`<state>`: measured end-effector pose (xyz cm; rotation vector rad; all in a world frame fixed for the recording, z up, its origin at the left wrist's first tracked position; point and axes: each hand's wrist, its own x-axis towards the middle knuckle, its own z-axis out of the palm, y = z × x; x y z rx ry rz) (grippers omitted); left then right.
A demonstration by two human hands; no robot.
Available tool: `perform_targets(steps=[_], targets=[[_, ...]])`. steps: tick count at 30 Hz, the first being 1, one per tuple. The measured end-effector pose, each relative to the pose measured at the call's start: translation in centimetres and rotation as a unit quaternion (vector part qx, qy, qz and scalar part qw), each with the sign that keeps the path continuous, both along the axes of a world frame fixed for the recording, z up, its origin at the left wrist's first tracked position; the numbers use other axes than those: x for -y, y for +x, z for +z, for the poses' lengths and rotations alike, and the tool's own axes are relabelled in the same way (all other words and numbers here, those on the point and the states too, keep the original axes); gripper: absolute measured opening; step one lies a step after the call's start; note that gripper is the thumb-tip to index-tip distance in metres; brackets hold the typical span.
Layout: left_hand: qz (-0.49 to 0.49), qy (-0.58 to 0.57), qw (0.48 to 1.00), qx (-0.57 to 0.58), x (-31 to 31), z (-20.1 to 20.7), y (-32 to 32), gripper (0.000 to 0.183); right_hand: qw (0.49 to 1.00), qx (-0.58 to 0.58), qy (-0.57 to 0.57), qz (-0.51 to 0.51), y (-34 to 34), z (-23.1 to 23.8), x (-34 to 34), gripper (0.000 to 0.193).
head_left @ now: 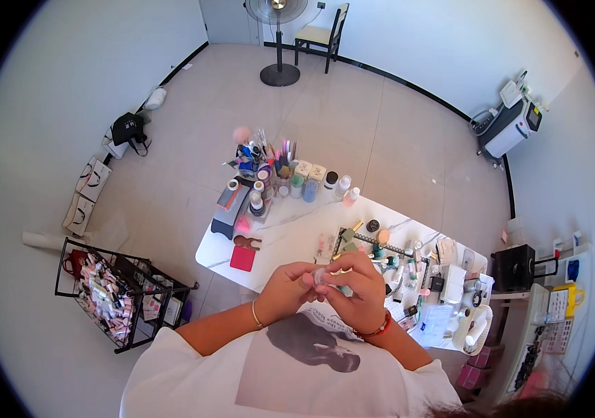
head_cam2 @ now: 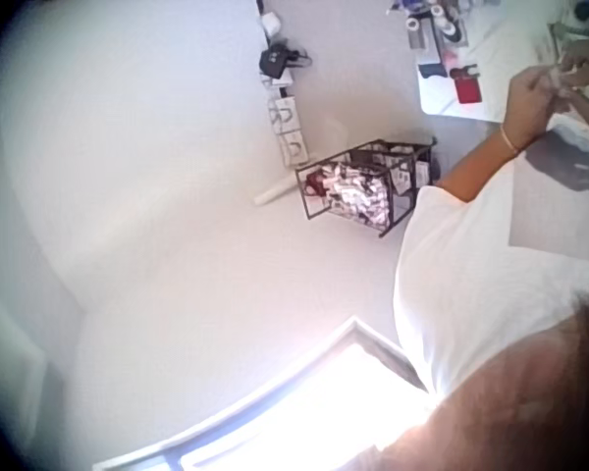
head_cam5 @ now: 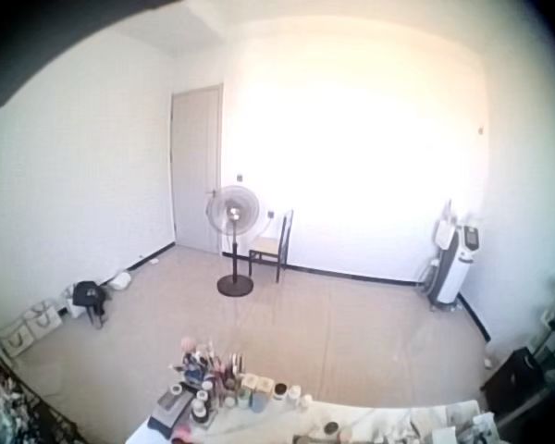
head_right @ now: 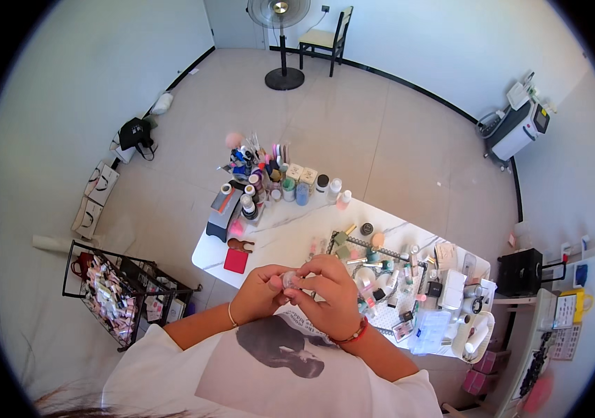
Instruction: The person organizes cosmetic supplies on a white table, picking up small bottles and containers, inspecting them, and placing them into a tray. The person handles various items including brushes and jars, moving them around the workspace to arrange them.
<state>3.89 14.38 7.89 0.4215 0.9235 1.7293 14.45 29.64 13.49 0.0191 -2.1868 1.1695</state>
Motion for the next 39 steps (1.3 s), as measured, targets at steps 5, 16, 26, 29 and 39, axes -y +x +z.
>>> perform_targets(steps=[5,16,26,29,39], targets=[[-0.008,0.028,1.0,0.007,-0.2,-0.3,0.0,0.054,1.0,-0.01,-0.01,0.016,-0.2,-0.1,-0.1,0.026],[-0.073,-0.038,0.988,0.132,0.0,-0.2,0.0,0.055,0.997,0.016,0.045,0.067,-0.2,0.4,0.2,0.027],[-0.097,0.076,0.973,0.193,0.0,-0.1,0.7,0.048,0.961,0.102,-0.209,0.152,0.4,-1.0,-1.4,0.017],[-0.107,0.098,0.973,0.177,0.0,-1.2,0.6,0.048,0.938,0.111,-0.274,0.181,0.6,-1.4,-1.5,0.016],[-0.12,0.104,0.949,0.272,0.2,-0.8,0.3,0.04,0.962,0.111,-0.181,0.17,0.4,-0.9,-1.9,0.018]])
